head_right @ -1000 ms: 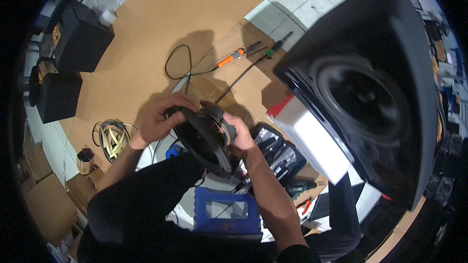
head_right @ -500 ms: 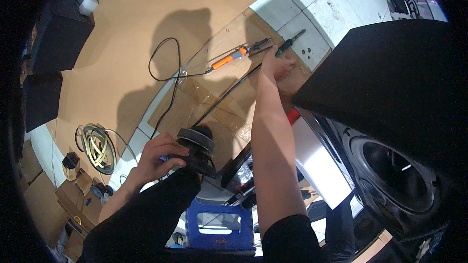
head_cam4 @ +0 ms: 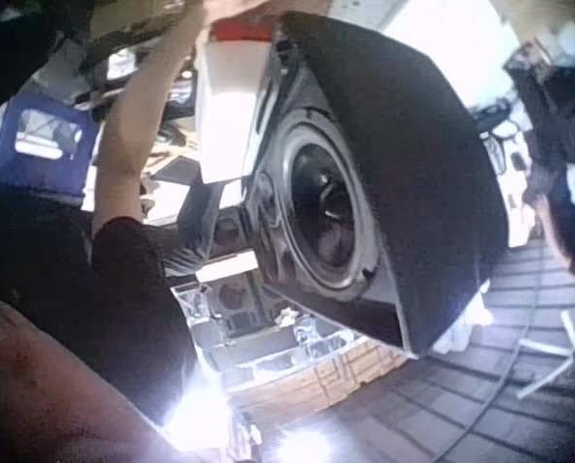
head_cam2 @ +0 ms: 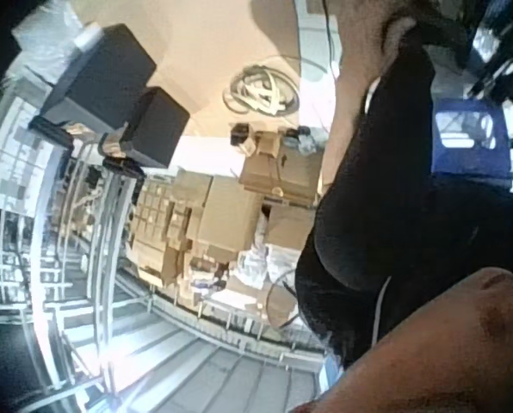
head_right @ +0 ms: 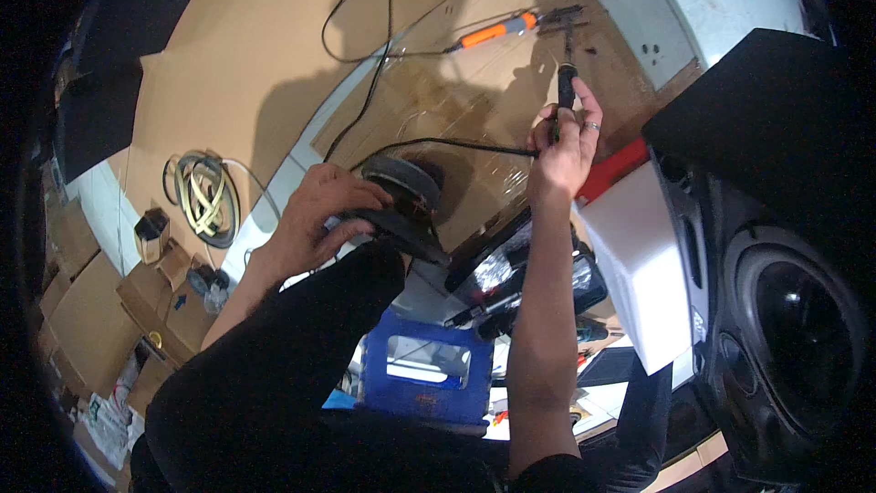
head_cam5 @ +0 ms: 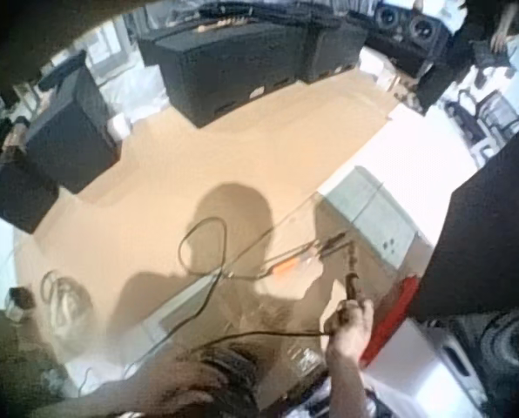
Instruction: The person removes a speaker driver from a speaker cabinet using a power drill, then uses a soldering iron to work on the driver's wiring. The person handles the driver and cabinet throughout the process.
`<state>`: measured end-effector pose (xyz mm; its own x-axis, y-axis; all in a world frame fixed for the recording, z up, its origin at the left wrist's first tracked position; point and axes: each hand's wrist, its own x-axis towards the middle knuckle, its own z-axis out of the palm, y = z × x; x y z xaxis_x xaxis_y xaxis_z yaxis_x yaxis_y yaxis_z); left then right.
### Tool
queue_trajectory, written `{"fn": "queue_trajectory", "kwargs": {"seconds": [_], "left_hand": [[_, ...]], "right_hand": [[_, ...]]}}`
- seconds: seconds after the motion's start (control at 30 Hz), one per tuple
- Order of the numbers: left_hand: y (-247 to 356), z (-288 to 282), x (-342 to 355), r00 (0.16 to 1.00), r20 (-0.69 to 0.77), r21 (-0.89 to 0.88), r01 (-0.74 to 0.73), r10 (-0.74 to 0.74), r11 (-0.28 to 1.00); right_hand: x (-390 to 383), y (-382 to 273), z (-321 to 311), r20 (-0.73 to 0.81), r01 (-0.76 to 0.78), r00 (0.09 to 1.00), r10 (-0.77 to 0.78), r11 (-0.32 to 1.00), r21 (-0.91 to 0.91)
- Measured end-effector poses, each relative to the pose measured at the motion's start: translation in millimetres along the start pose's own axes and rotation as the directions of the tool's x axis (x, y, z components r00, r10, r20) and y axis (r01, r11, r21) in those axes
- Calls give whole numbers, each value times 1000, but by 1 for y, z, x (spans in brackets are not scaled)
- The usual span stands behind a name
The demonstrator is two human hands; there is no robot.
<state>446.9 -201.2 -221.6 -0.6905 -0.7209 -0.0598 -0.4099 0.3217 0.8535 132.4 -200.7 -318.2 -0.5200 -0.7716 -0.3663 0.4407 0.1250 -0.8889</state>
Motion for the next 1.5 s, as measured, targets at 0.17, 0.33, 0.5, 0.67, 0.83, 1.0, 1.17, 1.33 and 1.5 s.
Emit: {"fn": "queue_trajectory", "kwargs": {"seconds": [0.17,0.33,0.5,0.67,0.83,1.0,1.17,1.33,1.5], "left_hand": [[-12,0,-27,996,-65,-132,49,-58,990],[-4,-8,-60,986,-119,-212,88,-115,973],[-5,-6,-61,980,-137,-235,107,-142,966],[-9,-2,-51,964,-124,-190,210,-235,959],[-17,-1,-57,942,-214,-168,224,-258,960],[-33,10,-87,866,-302,-480,222,-398,848],[-20,7,-102,848,-345,-489,203,-401,849],[-17,5,-118,779,-363,-582,239,-511,778],[-25,-10,-111,757,-381,-591,241,-530,770]], "right_hand": [[-44,-28,-2,250,-138,962,113,987,84],[-68,-66,16,510,100,858,61,955,-281],[-62,-84,35,579,523,815,-38,479,-705],[-44,-111,74,489,520,852,-190,424,-741],[-34,-99,75,238,254,966,-99,527,-811],[18,-84,108,337,317,935,107,173,-933],[52,-50,98,56,-457,818,573,705,-543],[-17,-41,60,145,-534,840,522,843,58],[-106,-35,21,195,-417,907,375,866,277]]}}
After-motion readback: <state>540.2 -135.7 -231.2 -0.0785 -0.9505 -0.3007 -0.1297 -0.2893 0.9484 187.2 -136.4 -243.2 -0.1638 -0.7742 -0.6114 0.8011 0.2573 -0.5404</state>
